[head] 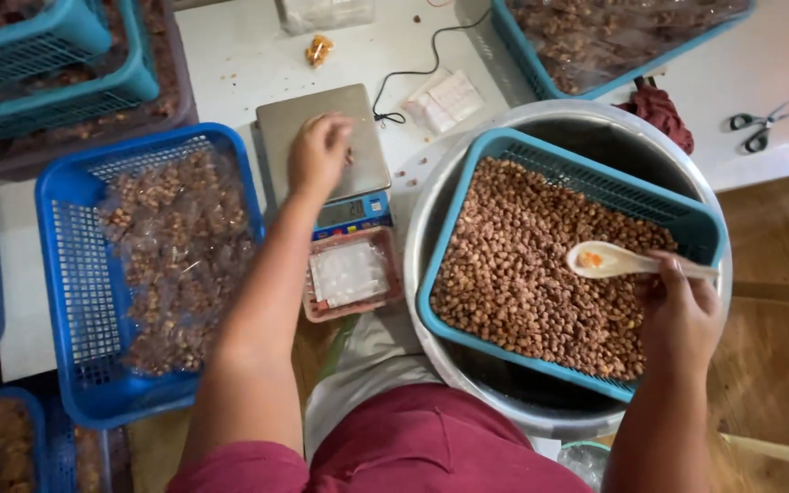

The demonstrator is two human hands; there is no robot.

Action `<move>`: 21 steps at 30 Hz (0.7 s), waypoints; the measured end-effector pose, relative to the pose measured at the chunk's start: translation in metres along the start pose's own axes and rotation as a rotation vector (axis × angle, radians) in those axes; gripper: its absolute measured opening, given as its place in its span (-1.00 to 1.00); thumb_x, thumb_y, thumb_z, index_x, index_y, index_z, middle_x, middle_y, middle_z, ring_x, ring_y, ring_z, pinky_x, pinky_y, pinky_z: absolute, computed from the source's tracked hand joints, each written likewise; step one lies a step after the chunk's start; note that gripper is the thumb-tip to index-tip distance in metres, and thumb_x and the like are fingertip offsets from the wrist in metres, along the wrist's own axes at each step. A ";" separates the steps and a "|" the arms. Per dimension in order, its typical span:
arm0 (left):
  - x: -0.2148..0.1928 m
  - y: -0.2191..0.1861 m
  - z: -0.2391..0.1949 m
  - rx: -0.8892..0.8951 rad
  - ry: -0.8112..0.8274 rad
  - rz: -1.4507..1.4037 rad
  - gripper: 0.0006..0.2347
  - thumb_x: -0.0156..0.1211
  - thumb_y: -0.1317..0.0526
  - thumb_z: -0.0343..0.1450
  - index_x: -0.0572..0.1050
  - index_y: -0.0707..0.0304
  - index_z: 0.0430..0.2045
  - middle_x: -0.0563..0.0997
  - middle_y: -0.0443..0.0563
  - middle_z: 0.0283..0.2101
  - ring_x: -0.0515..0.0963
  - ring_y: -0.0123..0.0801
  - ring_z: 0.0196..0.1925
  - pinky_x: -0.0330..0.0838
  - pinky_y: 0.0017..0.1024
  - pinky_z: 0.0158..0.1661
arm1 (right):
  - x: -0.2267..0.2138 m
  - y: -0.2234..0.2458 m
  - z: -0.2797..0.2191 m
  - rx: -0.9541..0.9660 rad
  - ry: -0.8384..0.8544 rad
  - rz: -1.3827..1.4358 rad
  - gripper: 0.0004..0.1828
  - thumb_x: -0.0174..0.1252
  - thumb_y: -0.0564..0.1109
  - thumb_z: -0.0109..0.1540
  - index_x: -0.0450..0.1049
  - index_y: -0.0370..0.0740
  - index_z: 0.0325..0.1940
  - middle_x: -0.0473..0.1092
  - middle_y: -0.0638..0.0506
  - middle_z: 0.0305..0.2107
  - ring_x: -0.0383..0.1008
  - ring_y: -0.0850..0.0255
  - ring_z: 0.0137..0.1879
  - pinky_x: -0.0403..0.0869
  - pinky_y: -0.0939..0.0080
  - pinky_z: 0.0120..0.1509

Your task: The person scoops small brown snack pieces from a blue basket into clear plastic bags placed on a digital scale. After each bag reaches the target weight, the person moves it to a blue tray and repeats the process with a new bag.

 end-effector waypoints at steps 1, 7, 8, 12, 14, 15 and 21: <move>-0.010 0.000 -0.003 -0.001 -0.006 0.002 -0.84 0.13 0.17 0.44 0.67 0.02 -0.24 0.66 -0.02 -0.01 0.61 -0.22 0.05 0.43 -0.26 -0.02 | -0.001 -0.001 -0.001 -0.002 0.006 0.001 -0.84 0.12 -0.14 0.44 0.56 -0.28 -0.06 0.40 0.03 -0.42 0.38 0.38 -0.35 0.38 0.50 -0.27; -0.028 -0.015 -0.040 0.283 0.233 0.354 -0.72 0.46 -0.11 0.30 0.59 -0.14 -0.26 0.28 0.12 0.45 0.01 0.17 0.53 -0.39 0.34 0.39 | -0.007 -0.009 -0.006 0.006 -0.010 0.014 -0.83 0.12 -0.14 0.46 0.57 -0.27 -0.05 0.43 0.04 -0.37 0.40 0.38 -0.30 0.40 0.51 -0.21; -0.028 -0.013 -0.044 0.306 0.156 0.359 -0.83 0.42 0.04 0.36 0.62 -0.07 -0.27 0.39 0.07 0.38 0.12 0.15 0.50 -0.32 0.33 0.41 | -0.007 -0.009 -0.007 0.010 -0.017 0.024 -0.84 0.13 -0.14 0.45 0.57 -0.26 -0.04 0.44 0.03 -0.36 0.41 0.37 -0.30 0.42 0.50 -0.21; -0.035 -0.051 -0.054 0.246 -0.134 -0.182 -0.87 0.29 0.45 0.44 0.52 0.32 -0.21 0.66 0.12 -0.14 0.67 -0.19 -0.08 0.68 -0.39 -0.02 | -0.010 -0.013 -0.005 -0.009 0.000 0.044 -0.84 0.12 -0.15 0.45 0.57 -0.27 -0.05 0.46 0.01 -0.34 0.42 0.35 -0.28 0.38 0.50 -0.22; -0.023 -0.066 -0.060 0.006 -0.092 -0.500 -0.93 0.14 0.35 0.51 0.44 0.26 -0.18 0.64 0.09 -0.13 0.68 -0.23 -0.12 0.72 -0.40 -0.14 | -0.007 -0.010 -0.007 -0.014 0.011 0.047 -0.84 0.11 -0.16 0.46 0.57 -0.28 -0.05 0.46 0.00 -0.35 0.43 0.35 -0.28 0.39 0.49 -0.23; -0.012 -0.068 -0.066 -0.243 -0.046 -0.814 -0.95 -0.02 0.26 0.59 0.36 0.19 -0.15 0.62 0.06 -0.11 0.69 -0.26 -0.16 0.77 -0.42 -0.26 | -0.005 -0.008 -0.009 -0.020 0.023 0.049 -0.83 0.10 -0.16 0.47 0.56 -0.28 -0.04 0.46 -0.01 -0.36 0.43 0.35 -0.29 0.41 0.48 -0.24; 0.045 -0.170 -0.121 -0.755 0.612 -1.445 -0.88 -0.06 0.38 0.52 0.46 0.37 -0.19 0.65 0.30 -0.22 0.69 -0.08 -0.28 0.70 -0.14 -0.33 | -0.011 -0.012 -0.009 -0.043 0.051 0.036 -0.81 0.11 -0.11 0.46 0.56 -0.26 0.01 0.44 0.01 -0.36 0.44 0.36 -0.26 0.42 0.51 -0.21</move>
Point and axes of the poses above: each hand's wrist, its own z-axis towards the middle knuckle, its own x-axis out of the palm, y = z × x, the point moved 5 cm from there along z, towards the middle knuckle
